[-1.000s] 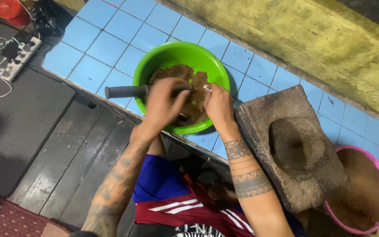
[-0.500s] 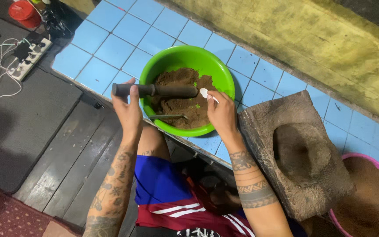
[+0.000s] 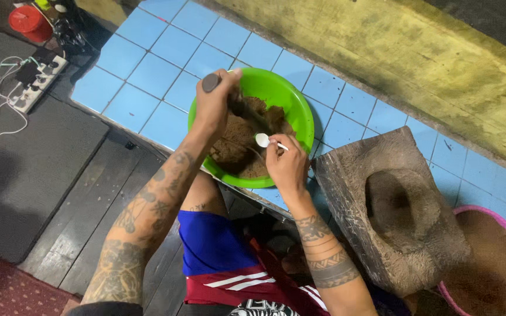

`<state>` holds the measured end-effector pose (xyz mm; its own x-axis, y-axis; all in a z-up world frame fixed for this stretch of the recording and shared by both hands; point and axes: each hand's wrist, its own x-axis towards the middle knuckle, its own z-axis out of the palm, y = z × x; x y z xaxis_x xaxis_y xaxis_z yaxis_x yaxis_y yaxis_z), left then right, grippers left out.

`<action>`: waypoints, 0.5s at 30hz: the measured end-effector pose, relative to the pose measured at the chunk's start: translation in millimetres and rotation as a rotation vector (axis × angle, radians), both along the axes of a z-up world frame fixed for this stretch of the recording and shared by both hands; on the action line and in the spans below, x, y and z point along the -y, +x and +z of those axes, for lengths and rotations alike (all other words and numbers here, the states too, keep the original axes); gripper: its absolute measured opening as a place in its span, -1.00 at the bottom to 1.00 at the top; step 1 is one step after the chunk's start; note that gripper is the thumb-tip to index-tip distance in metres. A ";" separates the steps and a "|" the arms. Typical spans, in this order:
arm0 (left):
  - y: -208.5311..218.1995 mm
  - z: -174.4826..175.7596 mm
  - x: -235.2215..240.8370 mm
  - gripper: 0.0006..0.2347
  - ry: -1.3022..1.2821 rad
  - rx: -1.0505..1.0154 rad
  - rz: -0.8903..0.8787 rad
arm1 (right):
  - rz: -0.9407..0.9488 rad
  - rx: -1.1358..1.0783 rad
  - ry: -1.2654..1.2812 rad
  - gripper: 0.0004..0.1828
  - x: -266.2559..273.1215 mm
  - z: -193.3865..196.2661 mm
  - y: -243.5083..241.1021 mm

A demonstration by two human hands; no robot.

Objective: The person scoops a brown powder from a green bowl using a white plastic spoon and transfers it into a pink bowl. The person also uses a wooden mortar and pestle, occasionally scooping powder from it into the pink bowl.

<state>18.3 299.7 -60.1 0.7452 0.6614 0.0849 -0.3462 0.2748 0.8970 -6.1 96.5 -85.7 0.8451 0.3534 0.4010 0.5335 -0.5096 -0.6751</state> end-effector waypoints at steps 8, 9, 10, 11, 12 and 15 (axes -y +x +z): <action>1.2 27.4 5.5 -0.71 0.019 0.097 0.133 | 0.350 0.056 -0.055 -0.76 -38.5 -49.6 28.2; -3.0 39.4 6.9 -0.73 0.055 0.106 0.140 | 0.358 -0.017 -0.174 -0.66 -48.4 -46.0 32.2; -4.7 38.7 4.8 -0.73 0.055 0.103 0.138 | 0.356 -0.021 -0.173 -0.66 -57.2 -52.2 33.1; -4.7 39.8 1.9 -0.73 0.119 0.134 0.155 | 0.449 -0.060 -0.099 -0.69 -67.0 -56.6 36.7; -4.9 41.4 -1.4 -0.72 0.183 0.165 0.172 | 0.541 -0.099 -0.025 -0.73 -77.2 -60.5 40.1; -8.2 37.7 -6.1 -0.70 0.216 0.149 0.164 | 0.601 -0.154 -0.169 -0.73 -67.6 -39.6 35.2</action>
<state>10.1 305.8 -22.4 0.5988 0.7263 0.3375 -0.5024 0.0126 0.8645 29.1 164.1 -125.3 0.5235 0.8309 0.1887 0.6625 -0.2577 -0.7034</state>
